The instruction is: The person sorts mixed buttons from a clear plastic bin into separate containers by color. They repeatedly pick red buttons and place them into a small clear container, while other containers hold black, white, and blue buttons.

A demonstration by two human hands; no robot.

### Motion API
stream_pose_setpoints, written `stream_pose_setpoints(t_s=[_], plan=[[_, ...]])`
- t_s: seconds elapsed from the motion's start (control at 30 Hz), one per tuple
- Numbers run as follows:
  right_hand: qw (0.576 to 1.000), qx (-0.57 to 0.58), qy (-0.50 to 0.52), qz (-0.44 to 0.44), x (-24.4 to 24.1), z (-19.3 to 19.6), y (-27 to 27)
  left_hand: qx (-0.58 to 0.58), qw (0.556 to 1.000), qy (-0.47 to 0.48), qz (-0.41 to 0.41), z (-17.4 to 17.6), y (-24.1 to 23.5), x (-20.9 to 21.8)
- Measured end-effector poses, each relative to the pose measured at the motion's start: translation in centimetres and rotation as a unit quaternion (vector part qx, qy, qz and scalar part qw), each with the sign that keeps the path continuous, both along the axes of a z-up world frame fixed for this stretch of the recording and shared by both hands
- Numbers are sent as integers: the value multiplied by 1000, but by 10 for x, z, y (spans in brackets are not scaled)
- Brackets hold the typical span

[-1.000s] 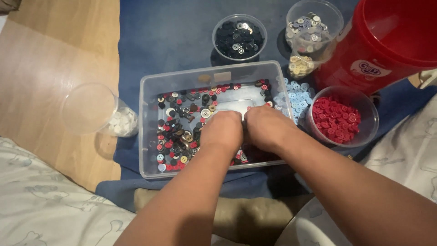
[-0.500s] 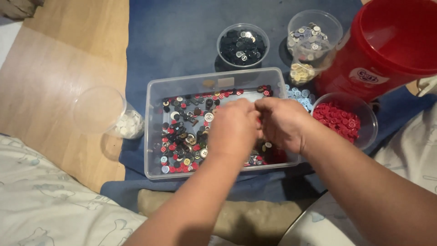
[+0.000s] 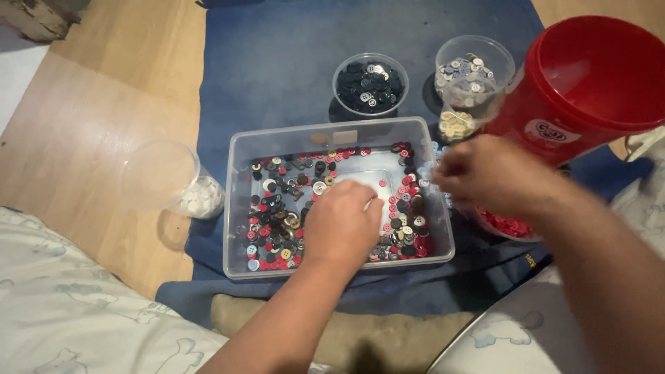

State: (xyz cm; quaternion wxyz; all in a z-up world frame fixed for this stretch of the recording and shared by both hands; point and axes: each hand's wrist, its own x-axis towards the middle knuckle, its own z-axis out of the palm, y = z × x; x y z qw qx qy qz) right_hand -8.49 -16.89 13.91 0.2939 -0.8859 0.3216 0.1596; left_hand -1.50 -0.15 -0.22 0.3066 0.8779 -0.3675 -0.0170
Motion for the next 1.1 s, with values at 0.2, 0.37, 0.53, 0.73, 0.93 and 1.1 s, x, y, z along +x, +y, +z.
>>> stream_pose_setpoints(t_s=[0.2,0.37,0.53,0.73,0.93,1.1], plan=[[964,-132,228,23,-12,0,-45,102,985,123,65,-2,12,0],[963,-114,242,19,-13,0,-52,130,988,72,35,-8,11,-1],[969,-140,200,35,-6,7,-28,115,989,82,44,-9,13,-1],[990,-81,-39,104,3,-54,24,179,974,127,62,-11,15,1],[979,-50,94,176,16,-101,70,166,974,132,84,-7,18,1],[981,24,51,184,22,-63,89,134,975,133,114,-17,18,7]])
